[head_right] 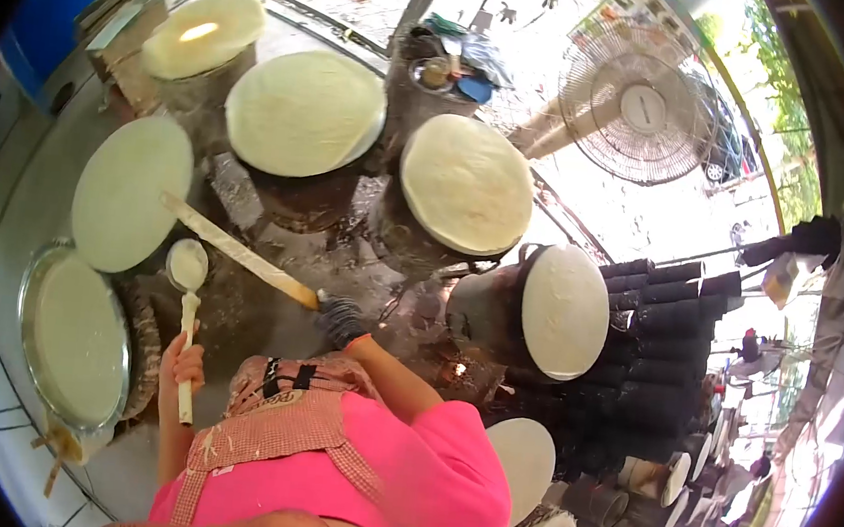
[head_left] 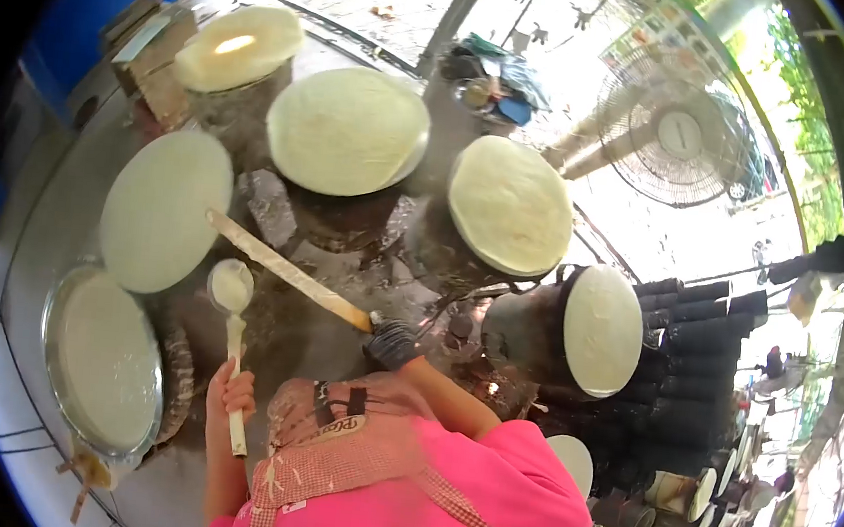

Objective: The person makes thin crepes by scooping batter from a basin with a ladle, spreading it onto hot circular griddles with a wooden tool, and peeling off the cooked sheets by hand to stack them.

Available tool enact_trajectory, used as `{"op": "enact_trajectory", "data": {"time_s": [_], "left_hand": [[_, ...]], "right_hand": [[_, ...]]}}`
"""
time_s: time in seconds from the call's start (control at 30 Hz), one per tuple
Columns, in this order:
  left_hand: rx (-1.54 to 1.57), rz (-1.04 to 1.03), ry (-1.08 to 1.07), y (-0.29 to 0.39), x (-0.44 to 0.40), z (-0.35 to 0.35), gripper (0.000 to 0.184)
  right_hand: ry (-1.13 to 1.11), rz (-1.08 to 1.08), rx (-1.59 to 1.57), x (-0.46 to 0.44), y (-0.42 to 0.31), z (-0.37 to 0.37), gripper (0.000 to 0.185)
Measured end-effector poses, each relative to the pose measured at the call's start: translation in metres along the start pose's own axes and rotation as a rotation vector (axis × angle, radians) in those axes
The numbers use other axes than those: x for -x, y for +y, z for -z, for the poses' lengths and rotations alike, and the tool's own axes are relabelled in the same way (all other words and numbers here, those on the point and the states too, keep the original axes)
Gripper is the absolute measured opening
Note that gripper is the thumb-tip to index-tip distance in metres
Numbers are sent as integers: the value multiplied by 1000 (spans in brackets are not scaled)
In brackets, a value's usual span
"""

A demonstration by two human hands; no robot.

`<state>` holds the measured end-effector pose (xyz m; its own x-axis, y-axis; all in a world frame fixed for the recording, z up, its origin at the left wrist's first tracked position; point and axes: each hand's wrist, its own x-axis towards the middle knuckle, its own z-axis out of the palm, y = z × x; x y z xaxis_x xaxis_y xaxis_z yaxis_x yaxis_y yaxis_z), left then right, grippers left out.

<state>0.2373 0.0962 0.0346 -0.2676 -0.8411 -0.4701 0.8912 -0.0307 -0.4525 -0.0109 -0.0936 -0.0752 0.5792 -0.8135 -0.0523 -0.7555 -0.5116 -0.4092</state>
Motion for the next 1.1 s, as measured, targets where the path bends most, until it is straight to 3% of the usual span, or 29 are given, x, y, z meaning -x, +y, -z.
{"op": "enact_trajectory", "data": {"time_s": [0.07, 0.13, 0.2, 0.3, 0.47, 0.6, 0.67, 0.73, 0.87, 0.93, 1.07, 1.1], "left_hand": [[-3, 15, -4, -14, -21, 23, 32], [56, 89, -3, -33, -44, 30, 31], [50, 88, 36, -55, -60, 27, 32], [47, 68, 65, -79, -75, 19, 33], [20, 22, 126, -81, -82, 10, 30], [12, -43, 116, -76, -70, 10, 26], [28, -64, 76, -72, -56, 12, 25], [28, -92, 99, -63, -39, 16, 22], [42, -94, 86, -36, -3, 36, 18], [21, -115, 87, -23, 16, 48, 17], [15, -148, 70, -3, 53, 65, 15], [44, -155, 61, 1, 60, 70, 14]], "right_hand": [[76, 91, 45, 2, 68, 31, 26], [135, -33, 218, 1, 130, 69, 17], [175, -38, 426, -4, 188, 105, 29], [231, -35, 439, -12, 243, 132, 39], [149, 36, 626, -28, 292, 140, 27], [24, 234, 598, -57, 279, 218, 21], [160, 197, 1145, -75, 292, 237, 19], [34, 140, 700, -102, 213, 323, 19], [208, 428, 756, -180, 167, 382, 24], [68, 400, 788, -208, 70, 414, 22], [-116, 468, 974, -293, -65, 401, 18], [-178, 447, 868, -324, -92, 390, 19]]}}
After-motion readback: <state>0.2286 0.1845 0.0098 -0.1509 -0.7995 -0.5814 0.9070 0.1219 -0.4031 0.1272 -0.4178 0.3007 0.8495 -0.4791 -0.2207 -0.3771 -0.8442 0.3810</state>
